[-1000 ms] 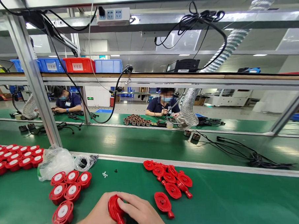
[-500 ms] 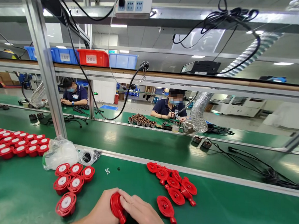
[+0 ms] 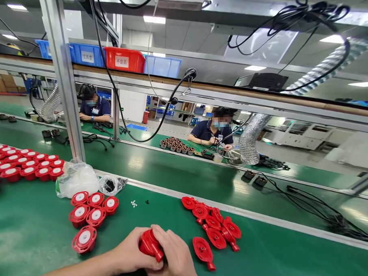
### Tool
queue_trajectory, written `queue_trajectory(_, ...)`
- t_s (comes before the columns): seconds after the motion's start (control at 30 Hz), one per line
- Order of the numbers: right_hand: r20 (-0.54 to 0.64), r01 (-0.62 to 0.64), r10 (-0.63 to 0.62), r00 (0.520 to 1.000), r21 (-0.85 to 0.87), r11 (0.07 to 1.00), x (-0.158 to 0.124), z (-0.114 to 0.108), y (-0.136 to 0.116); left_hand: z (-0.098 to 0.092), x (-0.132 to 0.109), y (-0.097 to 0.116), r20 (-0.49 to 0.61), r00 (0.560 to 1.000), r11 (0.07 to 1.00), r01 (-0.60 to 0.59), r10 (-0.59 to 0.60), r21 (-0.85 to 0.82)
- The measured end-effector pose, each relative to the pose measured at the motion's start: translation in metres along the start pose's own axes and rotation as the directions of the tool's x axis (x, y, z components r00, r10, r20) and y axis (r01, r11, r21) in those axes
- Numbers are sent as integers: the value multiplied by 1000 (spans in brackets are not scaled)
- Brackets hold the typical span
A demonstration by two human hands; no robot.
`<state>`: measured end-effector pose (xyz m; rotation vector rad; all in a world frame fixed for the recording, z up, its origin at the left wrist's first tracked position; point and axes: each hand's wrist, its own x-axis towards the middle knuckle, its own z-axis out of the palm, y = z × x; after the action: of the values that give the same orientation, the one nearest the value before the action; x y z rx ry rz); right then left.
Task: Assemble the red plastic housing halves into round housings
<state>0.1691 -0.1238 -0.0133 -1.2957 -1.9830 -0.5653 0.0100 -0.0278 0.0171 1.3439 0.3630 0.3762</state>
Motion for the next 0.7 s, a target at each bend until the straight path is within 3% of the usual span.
queue_trajectory(0.07, 18, -13, 12, 1000, 32, 999, 1, -6, 0, -4, 0, 3, 57, 998, 1000, 26, -26, -10)
queue_trajectory(0.23, 301, -117, 50, 952, 209, 971, 3, -32, 0, -8, 1, 1, 109, 991, 992, 69, -81, 110)
queue_trajectory(0.3, 353, -169, 63, 934, 279, 945, 3, -41, -1, -7, 1, 2, 140, 987, 984, 47, -72, 175)
queue_trajectory(0.37, 346, -215, 82, 935, 366, 905, 5, -44, -3, -6, 0, 5, 155, 988, 974, -38, 3, 222)
queue_trajectory(0.5, 218, -248, 154, 964, 516, 820, 7, -37, -14, 1, -1, 12, 213, 968, 938, -194, 135, 289)
queue_trajectory(0.7, 134, -252, 218, 967, 348, 903, -5, -27, -15, 13, -3, -3, 33, 970, 940, -242, 241, 239)
